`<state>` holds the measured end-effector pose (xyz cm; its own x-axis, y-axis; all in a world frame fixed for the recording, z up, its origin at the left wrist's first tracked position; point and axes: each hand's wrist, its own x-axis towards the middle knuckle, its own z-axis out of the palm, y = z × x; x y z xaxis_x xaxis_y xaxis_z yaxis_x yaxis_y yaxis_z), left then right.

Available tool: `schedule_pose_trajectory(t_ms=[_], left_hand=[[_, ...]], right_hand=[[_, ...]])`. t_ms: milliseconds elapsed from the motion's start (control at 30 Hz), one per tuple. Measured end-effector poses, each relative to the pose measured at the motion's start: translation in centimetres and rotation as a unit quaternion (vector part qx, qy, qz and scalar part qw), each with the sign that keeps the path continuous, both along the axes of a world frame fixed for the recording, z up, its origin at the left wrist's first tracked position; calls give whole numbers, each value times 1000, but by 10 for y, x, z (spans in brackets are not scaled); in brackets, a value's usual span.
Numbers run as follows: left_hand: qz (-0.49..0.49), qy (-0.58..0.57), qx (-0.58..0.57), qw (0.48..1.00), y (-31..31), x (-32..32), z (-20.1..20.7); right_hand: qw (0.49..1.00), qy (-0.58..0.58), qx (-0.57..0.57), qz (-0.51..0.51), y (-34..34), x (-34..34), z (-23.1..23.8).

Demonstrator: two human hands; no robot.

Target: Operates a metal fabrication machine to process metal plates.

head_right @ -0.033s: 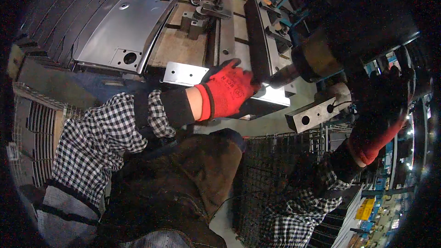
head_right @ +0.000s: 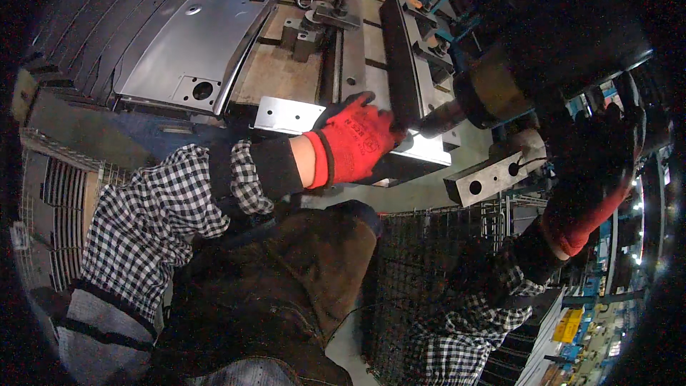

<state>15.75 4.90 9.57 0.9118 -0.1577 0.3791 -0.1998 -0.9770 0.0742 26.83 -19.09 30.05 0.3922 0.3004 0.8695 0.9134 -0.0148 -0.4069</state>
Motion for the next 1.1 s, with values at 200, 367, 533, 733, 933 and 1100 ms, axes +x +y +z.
schedule_pose_trajectory(t_ms=[200, 367, 533, 733, 933, 1100], left_hand=[[-3, 9, 15, 1000, 1, 0, 1], [-11, 5, 4, 1000, 3, 0, -2], [-7, -15, -9, 1000, 1, 0, -7], [47, -116, 33, 992, -28, 16, -31], [60, -92, -6, 994, -34, 25, -33], [52, -51, 7, 997, -33, 14, -23]], right_hand=[[999, -34, -9, -8, 3, 0, 3], [997, -51, -22, -47, 6, -2, 7], [999, -6, -3, 32, 3, 1, 27], [999, -47, 0, 20, 29, -16, 45], [996, -83, -2, 12, 57, -36, 46], [993, -117, -1, -3, 76, -47, 43]])
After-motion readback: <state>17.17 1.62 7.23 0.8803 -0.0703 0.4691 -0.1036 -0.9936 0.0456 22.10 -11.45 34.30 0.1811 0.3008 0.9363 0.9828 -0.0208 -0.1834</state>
